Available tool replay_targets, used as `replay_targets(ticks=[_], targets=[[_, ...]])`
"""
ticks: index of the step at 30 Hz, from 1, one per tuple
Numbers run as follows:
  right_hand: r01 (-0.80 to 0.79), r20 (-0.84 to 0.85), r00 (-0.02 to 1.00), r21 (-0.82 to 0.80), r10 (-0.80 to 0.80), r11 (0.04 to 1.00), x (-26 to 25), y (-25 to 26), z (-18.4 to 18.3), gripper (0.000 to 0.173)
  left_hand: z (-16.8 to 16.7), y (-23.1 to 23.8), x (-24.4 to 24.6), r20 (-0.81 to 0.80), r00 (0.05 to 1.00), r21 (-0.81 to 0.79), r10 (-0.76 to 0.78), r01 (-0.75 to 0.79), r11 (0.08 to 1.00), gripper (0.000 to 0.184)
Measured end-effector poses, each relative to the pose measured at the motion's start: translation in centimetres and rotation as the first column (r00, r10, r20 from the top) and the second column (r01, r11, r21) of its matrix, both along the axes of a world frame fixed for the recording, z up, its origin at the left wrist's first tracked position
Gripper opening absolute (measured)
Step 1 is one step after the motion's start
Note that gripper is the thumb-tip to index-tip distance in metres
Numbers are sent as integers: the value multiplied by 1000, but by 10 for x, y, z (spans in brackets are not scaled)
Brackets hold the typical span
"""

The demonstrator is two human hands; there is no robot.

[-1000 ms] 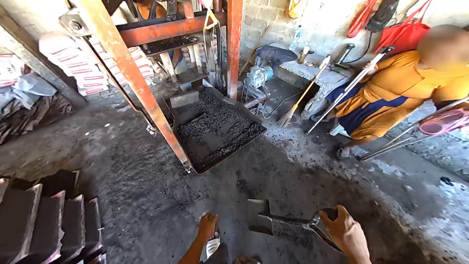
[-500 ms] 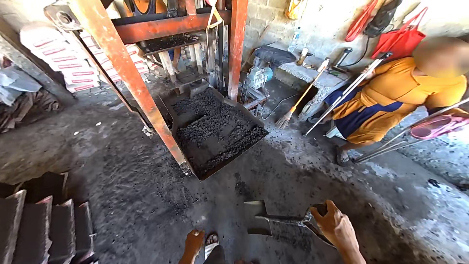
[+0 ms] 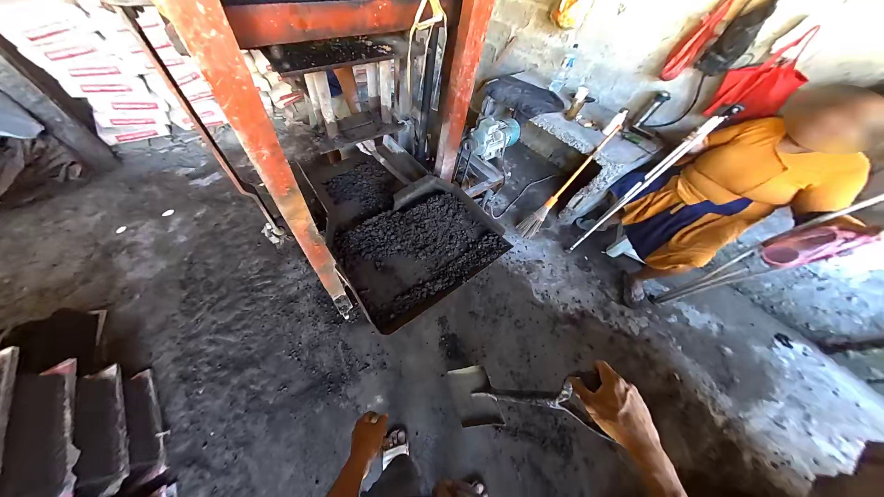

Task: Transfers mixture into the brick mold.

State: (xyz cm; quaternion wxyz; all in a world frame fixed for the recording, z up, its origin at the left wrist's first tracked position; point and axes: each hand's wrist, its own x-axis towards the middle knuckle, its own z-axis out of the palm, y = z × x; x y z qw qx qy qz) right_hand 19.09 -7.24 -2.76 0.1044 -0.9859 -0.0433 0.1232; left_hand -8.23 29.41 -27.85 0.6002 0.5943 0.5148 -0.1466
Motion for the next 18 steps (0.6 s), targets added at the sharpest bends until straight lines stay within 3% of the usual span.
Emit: replay_targets(ticks=[8, 14, 18], targets=[[165, -47, 985, 30, -163, 986, -27, -7, 7, 45, 9, 32, -9, -98, 993, -17, -72, 71, 997, 44], [326, -146, 938, 56, -315, 944, -59, -7, 26, 46, 27, 42, 13, -117, 976, 31, -184, 189, 981, 46], [442, -261, 886, 232, -383, 866, -92, -2, 47, 47, 52, 30, 46, -102, 899, 41, -427, 432, 901, 53]])
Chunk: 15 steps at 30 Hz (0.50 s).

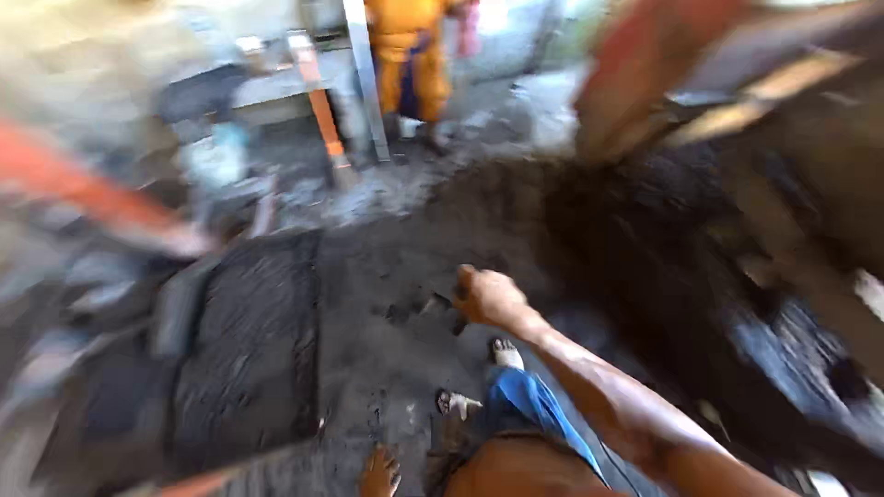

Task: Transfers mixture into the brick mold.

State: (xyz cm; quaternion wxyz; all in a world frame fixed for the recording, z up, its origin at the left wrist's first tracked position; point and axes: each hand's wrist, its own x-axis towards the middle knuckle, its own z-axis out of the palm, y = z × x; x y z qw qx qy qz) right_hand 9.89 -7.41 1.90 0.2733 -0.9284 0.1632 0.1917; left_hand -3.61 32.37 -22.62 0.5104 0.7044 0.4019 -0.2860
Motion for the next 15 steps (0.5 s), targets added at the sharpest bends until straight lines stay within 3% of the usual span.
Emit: replay_targets(ticks=[2, 4, 6, 7, 9, 12, 15], targets=[[21, 83, 996, 79, -28, 997, -16, -4, -16, 43, 19, -13, 6, 96, 970, 69, -223, 217, 974, 51], [25, 161, 986, 103, -41, 994, -27, -7, -33, 39, -6, -2, 4, 427, 783, 148, -453, 434, 889, 54], [15, 191, 981, 140, -42, 990, -37, -8, -39, 36, 28, -24, 38, 79, 864, 83, -497, 491, 867, 54], [13, 203, 978, 153, -45, 988, -41, -8, -40, 35, 41, -39, 52, -13, 874, 93, -485, 484, 870, 54], [9, 215, 975, 172, -46, 985, -49, -10, -41, 35, 44, -50, 71, -6, 865, 114, -501, 498, 859, 55], [-4, 218, 975, 157, -31, 988, -53, -14, -45, 37, 15, -46, 99, 117, 869, 128, -481, 467, 875, 60], [-7, 208, 978, 159, -27, 987, -50, -19, -44, 38, 17, -68, 112, 177, 886, 113, -429, 415, 903, 58]])
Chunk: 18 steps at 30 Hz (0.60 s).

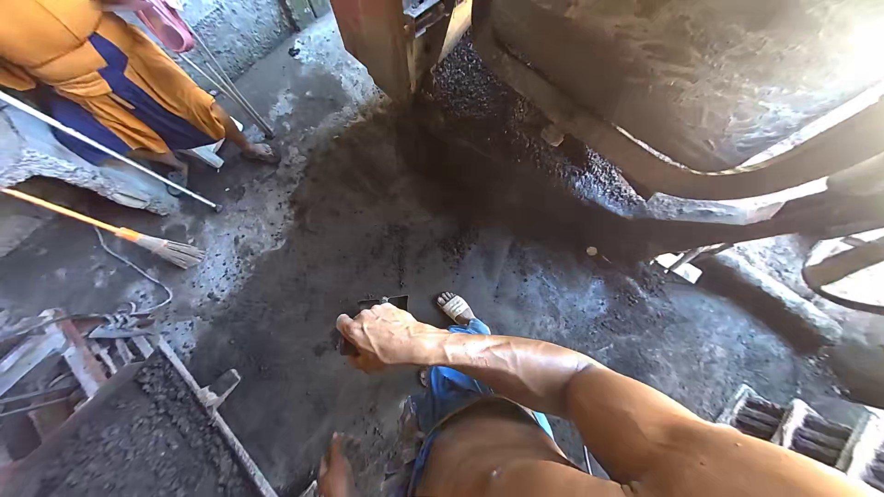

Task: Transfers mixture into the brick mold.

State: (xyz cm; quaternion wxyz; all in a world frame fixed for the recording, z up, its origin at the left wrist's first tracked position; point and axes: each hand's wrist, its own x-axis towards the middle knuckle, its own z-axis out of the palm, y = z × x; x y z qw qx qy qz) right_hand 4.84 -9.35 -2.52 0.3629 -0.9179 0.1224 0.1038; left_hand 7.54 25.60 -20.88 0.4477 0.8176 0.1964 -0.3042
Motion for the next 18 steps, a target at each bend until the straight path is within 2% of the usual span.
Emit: replay_targets(ticks=[5, 8, 10, 12, 18], targets=[[-7, -119, 993, -6, 7, 1000, 8, -13, 11, 45, 11, -34, -24, 24, 1000, -2, -7, 7, 1000, 49], [-52, -196, 980, -82, 35, 995, 20, -11, 17, 49, -1, -32, -51, -91, 988, -9, 124, -125, 992, 45], [-95, -188, 980, -146, 67, 985, 27, -11, 14, 48, -18, -20, -72, -174, 960, -19, 219, -225, 974, 45], [-131, -157, 982, -184, 103, 974, 31, -11, 9, 47, -35, -6, -99, -183, 939, -12, 290, -297, 955, 43], [-221, -68, 975, -236, 211, 946, 51, -12, 2, 47, -47, 16, -160, -216, 818, -30, 533, -552, 834, 44]])
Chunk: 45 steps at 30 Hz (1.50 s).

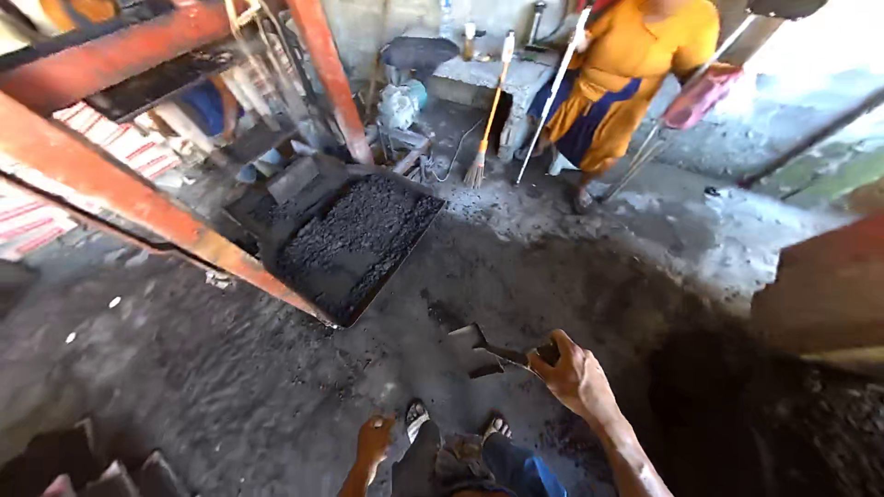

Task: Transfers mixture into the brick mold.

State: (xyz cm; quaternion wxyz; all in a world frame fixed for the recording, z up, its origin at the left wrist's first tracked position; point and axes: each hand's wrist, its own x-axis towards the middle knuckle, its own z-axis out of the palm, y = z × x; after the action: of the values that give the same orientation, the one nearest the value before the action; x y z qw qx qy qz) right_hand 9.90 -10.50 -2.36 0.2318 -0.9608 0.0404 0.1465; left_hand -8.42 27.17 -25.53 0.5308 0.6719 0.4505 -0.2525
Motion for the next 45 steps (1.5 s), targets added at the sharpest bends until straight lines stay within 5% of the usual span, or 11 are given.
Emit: replay_targets(ticks=[6, 21, 45], targets=[[-105, 20, 994, -43, 106, 994, 20, 15, -1, 45, -5, -1, -23, 3, 989, -17, 147, -147, 989, 43], [-336, -36, 942, -29, 335, 941, 30, 50, -2, 47, -9, -21, -1, 66, 990, -21, 126, -125, 992, 42], [-248, 53, 967, -27, 249, 968, 52, 38, -9, 50, -18, -11, 20, 73, 993, 16, 96, -97, 995, 42]])
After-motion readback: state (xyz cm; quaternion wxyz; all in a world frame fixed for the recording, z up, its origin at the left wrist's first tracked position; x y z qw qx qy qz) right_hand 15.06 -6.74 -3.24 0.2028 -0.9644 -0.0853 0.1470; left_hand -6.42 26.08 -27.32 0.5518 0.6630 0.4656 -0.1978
